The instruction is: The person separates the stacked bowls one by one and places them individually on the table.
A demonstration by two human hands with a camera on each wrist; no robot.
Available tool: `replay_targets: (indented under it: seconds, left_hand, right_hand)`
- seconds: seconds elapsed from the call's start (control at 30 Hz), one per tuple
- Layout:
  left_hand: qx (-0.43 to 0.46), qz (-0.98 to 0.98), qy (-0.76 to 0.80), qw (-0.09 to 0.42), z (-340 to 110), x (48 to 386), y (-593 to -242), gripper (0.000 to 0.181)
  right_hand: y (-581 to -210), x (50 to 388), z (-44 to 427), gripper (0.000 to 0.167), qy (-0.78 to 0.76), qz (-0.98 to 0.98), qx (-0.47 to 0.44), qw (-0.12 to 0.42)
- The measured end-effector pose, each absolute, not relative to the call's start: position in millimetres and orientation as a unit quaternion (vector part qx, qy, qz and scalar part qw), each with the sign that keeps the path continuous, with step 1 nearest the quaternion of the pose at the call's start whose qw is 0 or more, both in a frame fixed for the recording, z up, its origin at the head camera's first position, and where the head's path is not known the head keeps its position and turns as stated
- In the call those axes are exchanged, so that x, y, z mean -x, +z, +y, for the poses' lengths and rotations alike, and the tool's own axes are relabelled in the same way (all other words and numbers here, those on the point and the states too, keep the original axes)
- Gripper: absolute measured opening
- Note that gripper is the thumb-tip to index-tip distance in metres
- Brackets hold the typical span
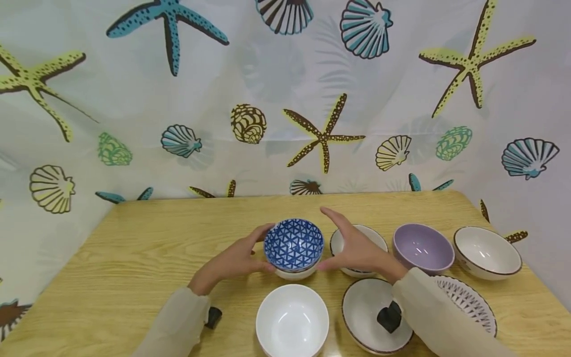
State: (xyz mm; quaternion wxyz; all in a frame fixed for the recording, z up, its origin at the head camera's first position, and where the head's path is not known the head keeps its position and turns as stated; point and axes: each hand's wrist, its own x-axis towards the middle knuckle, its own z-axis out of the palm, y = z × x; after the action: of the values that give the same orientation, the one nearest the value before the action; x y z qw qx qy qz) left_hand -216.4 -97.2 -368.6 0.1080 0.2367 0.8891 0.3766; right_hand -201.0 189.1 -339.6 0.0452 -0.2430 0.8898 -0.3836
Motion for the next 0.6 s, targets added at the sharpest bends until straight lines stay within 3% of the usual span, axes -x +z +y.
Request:
replay_targets:
  seconds: [0.6]
  left_hand:
    - [-0.246,0.889,0.371,0.109,-98,215,-367,0.094]
  right_hand:
    - [-352,212,164,0.119,-0.419,0.863,0.255,0.117]
